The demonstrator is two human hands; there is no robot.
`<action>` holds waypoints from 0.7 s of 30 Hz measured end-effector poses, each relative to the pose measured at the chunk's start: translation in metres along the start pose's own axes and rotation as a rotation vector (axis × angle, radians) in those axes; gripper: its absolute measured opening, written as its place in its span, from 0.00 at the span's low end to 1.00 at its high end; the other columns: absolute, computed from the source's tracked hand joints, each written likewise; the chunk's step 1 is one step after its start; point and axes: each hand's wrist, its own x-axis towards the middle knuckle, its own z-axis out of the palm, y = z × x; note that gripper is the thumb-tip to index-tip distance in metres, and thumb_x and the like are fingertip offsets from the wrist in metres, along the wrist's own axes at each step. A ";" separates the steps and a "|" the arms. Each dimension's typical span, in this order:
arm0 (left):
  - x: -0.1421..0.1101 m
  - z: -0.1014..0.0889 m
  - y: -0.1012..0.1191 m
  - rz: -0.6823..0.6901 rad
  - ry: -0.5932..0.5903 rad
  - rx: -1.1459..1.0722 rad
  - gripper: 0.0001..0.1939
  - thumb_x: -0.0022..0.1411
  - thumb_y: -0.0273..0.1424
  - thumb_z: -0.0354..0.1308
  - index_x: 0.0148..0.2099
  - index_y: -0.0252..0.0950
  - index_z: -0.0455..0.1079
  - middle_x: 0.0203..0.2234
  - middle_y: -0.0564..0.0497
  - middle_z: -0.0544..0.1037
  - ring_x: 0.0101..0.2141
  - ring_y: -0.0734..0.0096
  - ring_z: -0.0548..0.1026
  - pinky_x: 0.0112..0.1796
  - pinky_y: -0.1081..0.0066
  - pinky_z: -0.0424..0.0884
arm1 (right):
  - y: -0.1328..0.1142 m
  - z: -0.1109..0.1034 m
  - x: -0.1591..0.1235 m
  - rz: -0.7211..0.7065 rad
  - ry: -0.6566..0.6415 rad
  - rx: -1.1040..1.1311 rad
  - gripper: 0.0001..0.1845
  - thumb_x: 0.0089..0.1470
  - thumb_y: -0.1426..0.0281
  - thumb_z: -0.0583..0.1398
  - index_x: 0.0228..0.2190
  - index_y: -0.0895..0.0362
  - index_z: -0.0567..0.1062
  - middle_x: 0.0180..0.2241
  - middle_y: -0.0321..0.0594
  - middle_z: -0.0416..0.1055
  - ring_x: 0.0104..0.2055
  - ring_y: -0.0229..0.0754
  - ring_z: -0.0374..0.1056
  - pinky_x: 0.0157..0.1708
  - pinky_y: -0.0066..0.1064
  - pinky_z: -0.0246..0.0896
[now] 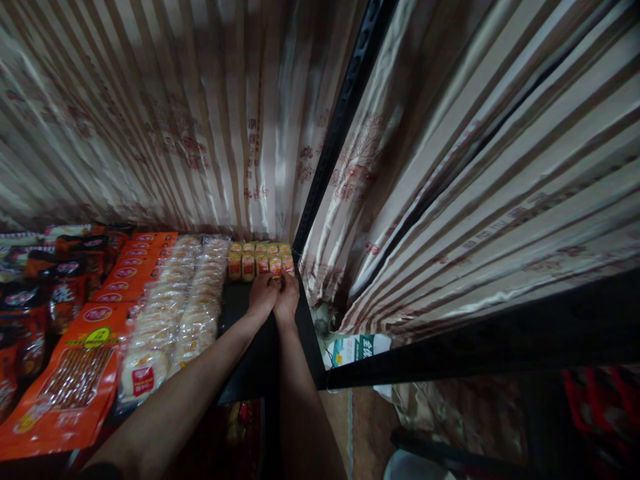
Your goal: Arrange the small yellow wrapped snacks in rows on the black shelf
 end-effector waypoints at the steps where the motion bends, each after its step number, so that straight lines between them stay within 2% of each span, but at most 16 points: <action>1: 0.001 0.000 -0.001 0.001 -0.005 0.001 0.14 0.56 0.27 0.50 0.43 0.34 0.72 0.42 0.44 0.76 0.43 0.68 0.73 0.45 0.70 0.66 | 0.000 0.000 0.000 0.003 0.002 -0.006 0.21 0.50 0.76 0.53 0.46 0.64 0.72 0.41 0.51 0.69 0.43 0.44 0.66 0.47 0.36 0.60; 5: 0.003 0.001 -0.003 0.020 -0.018 -0.001 0.12 0.56 0.26 0.50 0.40 0.35 0.73 0.39 0.46 0.77 0.41 0.68 0.73 0.43 0.71 0.67 | -0.003 0.000 -0.001 -0.012 0.006 0.003 0.20 0.51 0.77 0.52 0.46 0.62 0.73 0.40 0.49 0.68 0.42 0.43 0.65 0.47 0.35 0.60; 8: 0.003 0.002 -0.004 0.027 -0.009 -0.014 0.13 0.56 0.26 0.49 0.40 0.34 0.72 0.38 0.45 0.77 0.40 0.68 0.73 0.42 0.71 0.67 | -0.006 -0.001 -0.002 -0.007 -0.015 -0.006 0.21 0.51 0.77 0.52 0.46 0.65 0.72 0.39 0.50 0.68 0.41 0.43 0.65 0.47 0.34 0.60; 11: 0.003 0.002 -0.007 0.029 -0.002 -0.021 0.13 0.56 0.27 0.49 0.41 0.34 0.72 0.39 0.44 0.76 0.41 0.68 0.73 0.43 0.71 0.67 | -0.008 -0.002 -0.003 -0.010 -0.018 -0.011 0.21 0.51 0.77 0.52 0.47 0.66 0.72 0.39 0.51 0.66 0.40 0.43 0.65 0.46 0.33 0.60; 17: 0.004 0.004 -0.011 0.022 0.023 -0.006 0.14 0.56 0.29 0.49 0.43 0.34 0.71 0.42 0.44 0.75 0.44 0.67 0.72 0.46 0.70 0.65 | -0.007 0.000 -0.006 0.022 -0.016 -0.015 0.22 0.51 0.76 0.52 0.48 0.61 0.72 0.37 0.46 0.65 0.37 0.41 0.65 0.44 0.32 0.60; 21: 0.004 0.005 -0.010 0.030 -0.003 -0.018 0.13 0.56 0.27 0.48 0.41 0.35 0.72 0.42 0.46 0.76 0.44 0.69 0.72 0.47 0.72 0.65 | -0.004 0.002 -0.005 0.034 -0.024 0.007 0.22 0.51 0.74 0.52 0.49 0.60 0.71 0.38 0.46 0.66 0.38 0.40 0.65 0.44 0.32 0.60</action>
